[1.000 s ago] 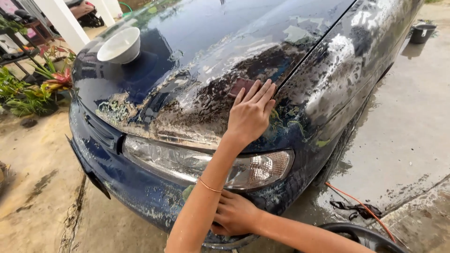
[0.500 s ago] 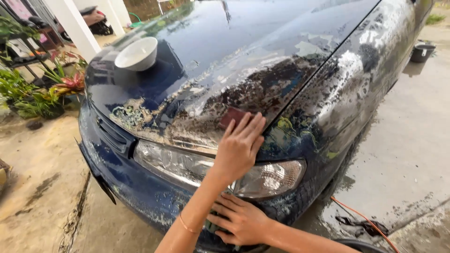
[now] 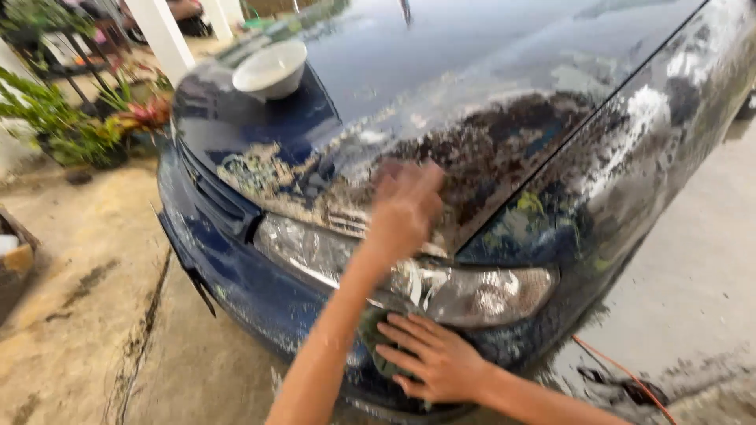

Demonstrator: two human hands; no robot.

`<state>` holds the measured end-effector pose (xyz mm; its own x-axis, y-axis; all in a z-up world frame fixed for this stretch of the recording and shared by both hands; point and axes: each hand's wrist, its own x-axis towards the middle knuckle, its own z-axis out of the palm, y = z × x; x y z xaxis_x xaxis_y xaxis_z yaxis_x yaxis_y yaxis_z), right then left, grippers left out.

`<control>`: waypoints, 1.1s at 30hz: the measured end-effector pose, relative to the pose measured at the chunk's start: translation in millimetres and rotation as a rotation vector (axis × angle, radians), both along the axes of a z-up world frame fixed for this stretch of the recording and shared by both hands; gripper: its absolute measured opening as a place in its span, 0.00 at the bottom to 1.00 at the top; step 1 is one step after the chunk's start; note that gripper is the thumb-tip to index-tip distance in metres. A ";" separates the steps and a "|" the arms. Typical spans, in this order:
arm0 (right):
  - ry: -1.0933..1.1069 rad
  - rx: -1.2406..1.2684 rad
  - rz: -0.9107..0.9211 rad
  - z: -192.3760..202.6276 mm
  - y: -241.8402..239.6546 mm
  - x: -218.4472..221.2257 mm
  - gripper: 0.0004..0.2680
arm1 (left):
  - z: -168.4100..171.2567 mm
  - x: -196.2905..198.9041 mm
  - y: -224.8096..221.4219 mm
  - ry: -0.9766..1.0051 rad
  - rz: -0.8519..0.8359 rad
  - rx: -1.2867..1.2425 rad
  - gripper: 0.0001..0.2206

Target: Wet sanding the hood of a car to remove damaged paint and prepare the surface for refinishing.

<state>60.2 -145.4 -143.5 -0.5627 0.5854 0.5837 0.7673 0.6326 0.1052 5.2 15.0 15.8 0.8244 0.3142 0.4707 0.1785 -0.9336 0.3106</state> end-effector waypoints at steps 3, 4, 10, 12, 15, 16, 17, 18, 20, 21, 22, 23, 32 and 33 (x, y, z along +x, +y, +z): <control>-0.040 -0.053 -0.058 -3.3 -0.9 0.6 0.18 | 1.6 11.1 45.1 0.118 0.338 0.004 0.25; -0.053 -0.036 -0.065 -1.1 -1.1 0.4 0.18 | -3.5 13.8 49.8 0.102 0.385 -0.015 0.26; 0.053 -0.053 -0.067 22.3 -5.5 16.0 0.19 | -32.9 -16.0 3.8 -0.100 0.352 0.066 0.25; 0.169 0.018 -0.111 40.3 -5.6 27.7 0.19 | -46.8 -31.4 -15.5 -0.180 0.293 0.096 0.24; 0.294 0.224 -0.320 68.5 3.5 58.3 0.12 | -64.5 -41.9 -40.6 -0.197 0.258 -0.002 0.26; 0.345 0.218 -0.358 75.9 8.0 72.9 0.13 | -68.1 -40.2 -47.5 -0.283 0.172 -0.042 0.25; 0.396 0.212 -0.395 83.7 12.5 87.3 0.15 | -71.8 -38.5 -54.1 -0.367 0.083 -0.081 0.25; 0.396 0.218 -0.395 82.7 13.2 98.1 0.15 | -71.6 -33.2 -57.2 -0.369 0.081 -0.076 0.25; 0.581 0.143 -0.362 80.1 16.2 120.0 0.20 | -71.2 -22.1 -61.4 -0.409 -0.120 -0.177 0.21; 0.584 0.150 -0.363 93.2 13.1 111.7 0.20 | -64.0 -17.7 -60.6 -0.406 -0.125 -0.170 0.21; 0.613 0.141 -0.322 104.2 6.5 103.5 0.22 | -59.6 -13.1 -63.1 -0.458 -0.208 -0.323 0.19; 0.641 0.132 -0.280 114.6 0.7 95.7 0.24 | -56.0 -7.9 -64.9 -0.509 -0.291 -0.477 0.18; 0.410 -0.005 -0.459 151.6 8.4 48.9 0.34 | -45.2 -6.9 -86.2 -1.372 -0.054 -0.475 0.21; 0.402 -0.004 -0.465 152.3 14.3 53.7 0.34 | -49.5 -2.8 -83.4 -1.379 -0.059 -0.480 0.21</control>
<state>113.9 -131.1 8.8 0.0159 0.7193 0.6946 0.9420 0.2221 -0.2515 2.4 -68.4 -33.7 -0.1670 0.6478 0.7433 -0.5463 -0.6884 0.4772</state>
